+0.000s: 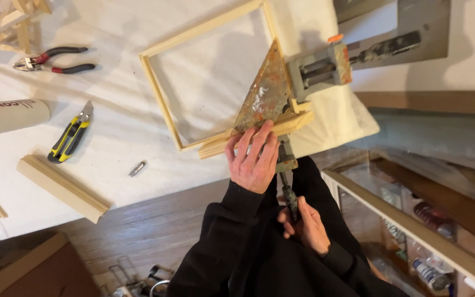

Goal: Assembling and securing wooden picture frame pieces using corner clamps, nails, and a hammer.

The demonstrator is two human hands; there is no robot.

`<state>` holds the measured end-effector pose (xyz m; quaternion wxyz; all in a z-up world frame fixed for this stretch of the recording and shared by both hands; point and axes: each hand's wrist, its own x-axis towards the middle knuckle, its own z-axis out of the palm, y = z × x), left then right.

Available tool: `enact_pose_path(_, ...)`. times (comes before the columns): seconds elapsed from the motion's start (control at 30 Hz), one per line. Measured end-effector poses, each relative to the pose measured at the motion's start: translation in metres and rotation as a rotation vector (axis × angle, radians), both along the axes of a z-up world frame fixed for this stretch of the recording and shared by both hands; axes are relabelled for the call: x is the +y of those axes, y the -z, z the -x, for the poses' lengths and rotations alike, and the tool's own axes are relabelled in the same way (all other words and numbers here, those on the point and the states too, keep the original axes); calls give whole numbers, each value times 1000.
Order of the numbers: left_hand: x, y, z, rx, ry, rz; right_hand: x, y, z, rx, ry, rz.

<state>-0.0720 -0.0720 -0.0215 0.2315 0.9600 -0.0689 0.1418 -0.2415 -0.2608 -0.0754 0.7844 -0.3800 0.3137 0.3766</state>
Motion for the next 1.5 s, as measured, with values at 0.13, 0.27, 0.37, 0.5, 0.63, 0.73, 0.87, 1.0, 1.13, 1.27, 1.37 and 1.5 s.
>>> enact_pose_path(0.13,-9,33,16,-33,-30,-15,-27,-34,-61,-163,-282,314)
enact_pose_path(0.27,-30,-2,-2,85,-45,57,-55,-81,-189,-677,-539,784)
enact_pose_path(0.37,-52,-12,-16,152,-52,28,-34,-105,-314,-959,-706,892)
enact_pose_path(0.5,-66,1,-22,221,-98,-102,0,-44,-439,-1390,-802,637)
enact_pose_path(0.63,-79,11,-22,210,-179,-49,18,-34,-474,-1352,-918,575)
enact_pose_path(0.73,-79,5,-29,207,-202,-175,23,-34,-480,-1218,-1012,596)
enact_pose_path(0.87,-78,-3,-35,223,-191,-169,14,-18,-481,-1457,-963,533)
enact_pose_path(1.0,-75,-11,-37,265,-155,-206,16,-23,-485,-1607,-978,536)
enact_pose_path(1.13,-75,-18,-39,330,-142,-198,16,-13,-491,-1520,-905,440)
enact_pose_path(1.27,-77,-16,-39,334,-145,-192,18,-13,-489,-1423,-908,480)
enact_pose_path(1.37,-80,-17,-35,342,-159,-195,19,-8,-485,-1434,-937,544)
enact_pose_path(1.5,-79,-11,-35,323,-155,-200,13,-39,-497,-1451,-1003,479)
